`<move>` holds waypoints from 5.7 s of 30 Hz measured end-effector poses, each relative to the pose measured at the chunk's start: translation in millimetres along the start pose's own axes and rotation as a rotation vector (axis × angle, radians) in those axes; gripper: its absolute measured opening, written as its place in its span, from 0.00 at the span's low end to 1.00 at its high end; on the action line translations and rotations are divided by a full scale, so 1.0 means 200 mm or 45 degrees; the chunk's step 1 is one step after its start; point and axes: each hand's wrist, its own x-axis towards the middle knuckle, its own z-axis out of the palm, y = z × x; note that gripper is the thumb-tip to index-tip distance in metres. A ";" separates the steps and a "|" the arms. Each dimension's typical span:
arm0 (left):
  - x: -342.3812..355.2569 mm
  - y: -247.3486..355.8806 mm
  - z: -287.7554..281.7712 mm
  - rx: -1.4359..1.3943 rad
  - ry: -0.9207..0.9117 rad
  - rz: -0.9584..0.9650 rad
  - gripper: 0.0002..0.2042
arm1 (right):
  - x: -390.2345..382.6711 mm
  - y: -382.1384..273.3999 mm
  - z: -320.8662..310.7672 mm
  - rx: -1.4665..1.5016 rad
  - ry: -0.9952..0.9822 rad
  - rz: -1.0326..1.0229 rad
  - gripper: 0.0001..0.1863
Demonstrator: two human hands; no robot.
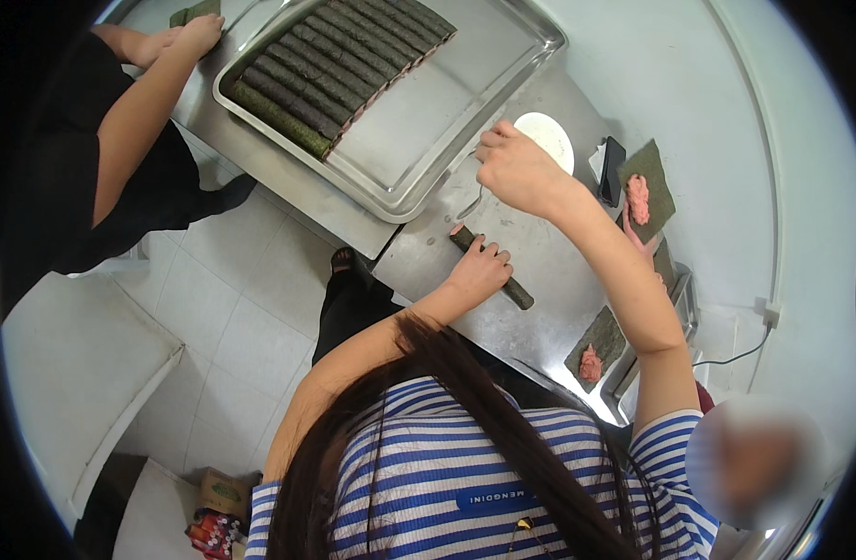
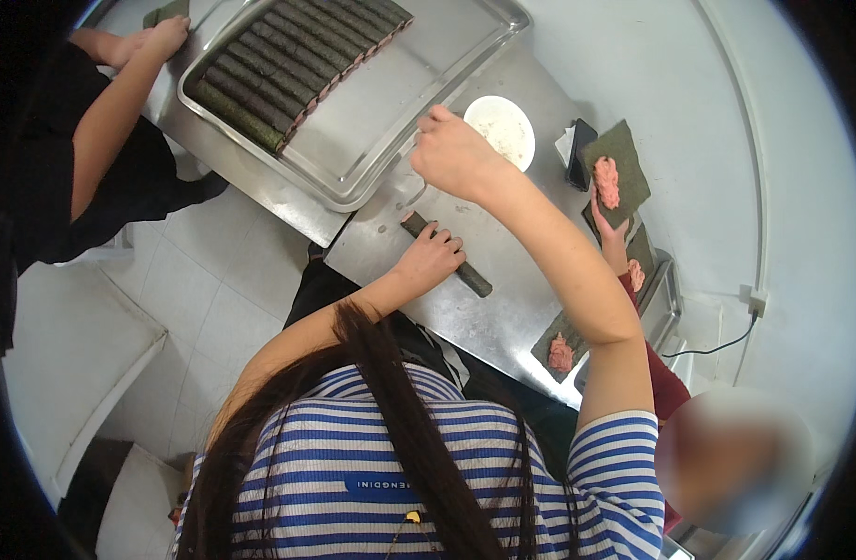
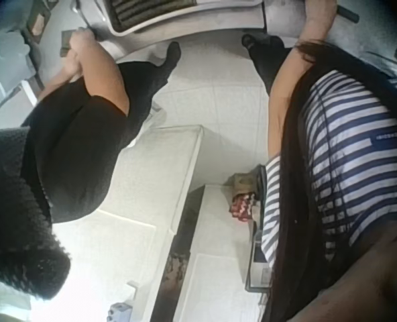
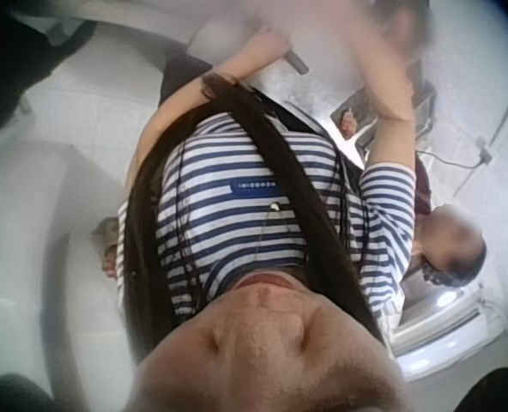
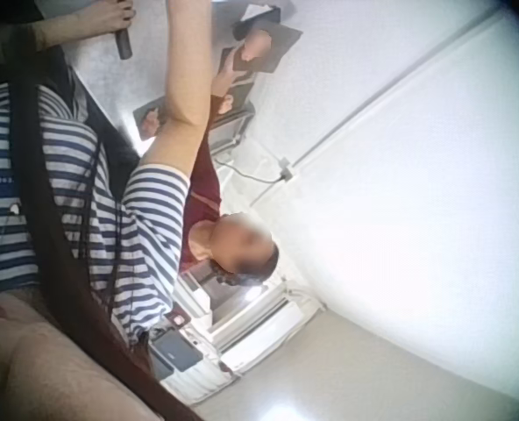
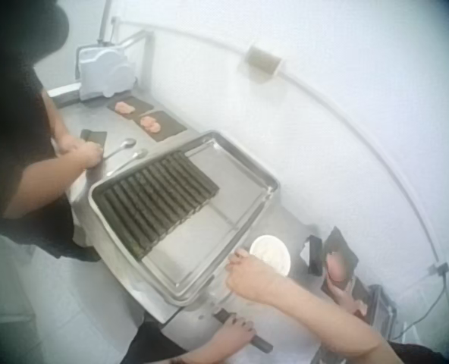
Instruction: The person spreads a pink filling onto nori sheets using a spoon, then rolls the sheets into sushi rolls. The finished rolls are placed on a metal tray. Another person works alongside at the same counter.
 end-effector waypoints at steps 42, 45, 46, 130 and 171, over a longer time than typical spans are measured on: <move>0.06 -0.27 -0.37 0.212 -0.312 0.310 0.17 | -1.00 -1.01 1.09 1.021 1.349 2.484 0.21; 0.07 -0.27 -0.38 0.243 -0.346 0.350 0.16 | -1.03 -1.25 0.99 0.883 1.165 2.540 0.22; 0.07 -0.27 -0.38 0.243 -0.349 0.357 0.16 | -1.04 -1.30 0.96 0.834 1.082 2.548 0.23; 0.27 -0.28 -0.44 0.187 -0.766 0.121 0.22 | -0.37 -0.99 0.69 0.700 0.730 1.344 0.16; -0.17 -0.30 -0.69 0.095 -1.131 -0.643 0.26 | -0.52 -1.03 0.68 1.234 0.671 0.711 0.15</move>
